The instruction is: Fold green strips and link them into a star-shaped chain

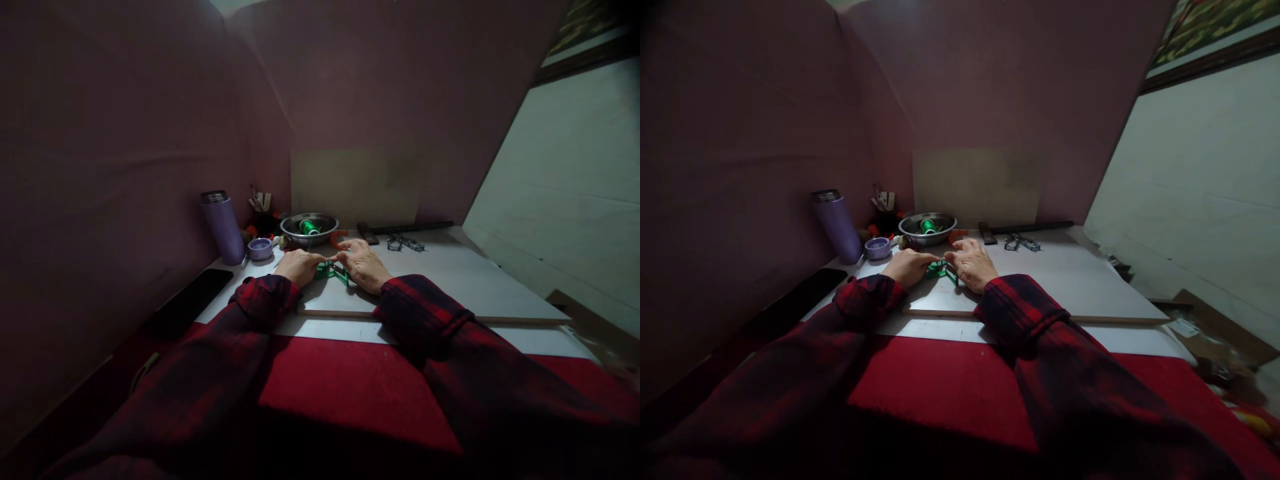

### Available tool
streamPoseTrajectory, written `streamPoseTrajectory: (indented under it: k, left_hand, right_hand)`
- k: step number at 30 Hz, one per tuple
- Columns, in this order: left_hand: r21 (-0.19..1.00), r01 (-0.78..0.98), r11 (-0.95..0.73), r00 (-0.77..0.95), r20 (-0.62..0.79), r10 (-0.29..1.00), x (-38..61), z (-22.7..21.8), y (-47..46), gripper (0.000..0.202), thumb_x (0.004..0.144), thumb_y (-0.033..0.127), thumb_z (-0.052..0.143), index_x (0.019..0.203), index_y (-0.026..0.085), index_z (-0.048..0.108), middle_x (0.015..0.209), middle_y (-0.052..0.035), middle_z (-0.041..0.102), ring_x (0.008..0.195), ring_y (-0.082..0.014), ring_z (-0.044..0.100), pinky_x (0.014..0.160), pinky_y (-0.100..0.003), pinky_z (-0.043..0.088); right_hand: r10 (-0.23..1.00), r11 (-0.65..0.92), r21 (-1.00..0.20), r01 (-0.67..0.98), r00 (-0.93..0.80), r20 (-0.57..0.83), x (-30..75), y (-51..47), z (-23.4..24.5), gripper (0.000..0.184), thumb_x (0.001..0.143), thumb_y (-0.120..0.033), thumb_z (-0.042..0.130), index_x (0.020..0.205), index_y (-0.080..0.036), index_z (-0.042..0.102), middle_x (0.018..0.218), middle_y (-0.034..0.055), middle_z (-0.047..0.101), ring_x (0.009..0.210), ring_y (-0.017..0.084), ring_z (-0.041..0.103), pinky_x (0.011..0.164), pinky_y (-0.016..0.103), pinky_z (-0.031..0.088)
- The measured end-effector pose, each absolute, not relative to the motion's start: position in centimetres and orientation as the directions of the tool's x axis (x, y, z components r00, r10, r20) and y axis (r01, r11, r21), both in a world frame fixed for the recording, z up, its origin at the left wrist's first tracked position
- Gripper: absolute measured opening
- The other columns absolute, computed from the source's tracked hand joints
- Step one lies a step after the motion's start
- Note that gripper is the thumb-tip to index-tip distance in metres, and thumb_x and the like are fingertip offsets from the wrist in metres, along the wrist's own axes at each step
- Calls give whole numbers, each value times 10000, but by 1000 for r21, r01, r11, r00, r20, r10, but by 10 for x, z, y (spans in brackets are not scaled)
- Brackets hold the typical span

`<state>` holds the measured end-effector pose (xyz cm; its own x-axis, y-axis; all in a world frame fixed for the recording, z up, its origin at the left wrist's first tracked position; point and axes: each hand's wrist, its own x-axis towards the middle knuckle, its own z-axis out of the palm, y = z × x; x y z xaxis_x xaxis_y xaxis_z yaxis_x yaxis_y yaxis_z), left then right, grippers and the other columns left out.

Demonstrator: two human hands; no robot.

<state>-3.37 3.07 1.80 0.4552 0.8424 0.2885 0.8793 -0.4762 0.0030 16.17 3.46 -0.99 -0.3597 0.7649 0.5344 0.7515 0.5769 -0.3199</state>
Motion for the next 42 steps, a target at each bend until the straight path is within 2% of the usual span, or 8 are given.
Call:
streamPoseTrajectory:
  k: [9,16,22,33,39,42]
  left_hand:
    - [2,888,-460,443,266,856,-32,21,28,369,853,235,445,1147,348,637,1025,-52,703,920,-203,651,806,-293,470]
    - [-4,883,-469,452,276,849,-32,20,29,367,857,235,438,1142,344,642,1017,-55,704,917,-204,651,805,-301,472]
    - [2,879,-476,456,289,842,-33,18,31,374,850,220,440,1138,339,645,1030,-57,702,917,-214,654,797,-312,476]
    - [6,873,-488,468,276,840,-32,19,31,374,832,202,454,1125,315,658,1042,-52,701,941,-211,649,828,-299,474]
    - [20,871,-492,466,285,837,-31,20,29,368,838,195,443,1107,307,668,1024,-48,705,940,-201,649,837,-285,475]
    - [36,869,-493,463,290,838,-32,19,29,355,845,211,445,1103,302,671,1037,-51,702,946,-200,646,840,-282,473]
  right_hand:
    - [756,576,-350,739,-318,572,162,33,-8,812,828,-695,70,995,-244,725,1187,108,562,1174,266,409,1020,442,326]
    - [756,591,-336,734,-358,548,161,33,-8,811,821,-710,77,977,-251,728,1208,103,551,1201,271,388,1028,459,317]
    - [762,547,-436,715,-210,613,165,33,-5,822,816,-713,73,920,-243,740,1135,107,571,1123,271,451,998,445,353]
    - [760,534,-445,719,-177,626,166,39,-11,751,861,-668,133,944,-228,736,1131,123,557,1125,282,450,995,451,350]
    - [772,506,-447,738,-156,616,166,40,-11,775,862,-666,105,939,-217,733,1139,128,557,1115,284,450,986,439,352]
    - [797,474,-498,726,-114,593,168,47,-10,774,855,-679,114,895,-205,724,1089,129,592,1066,281,483,956,437,371]
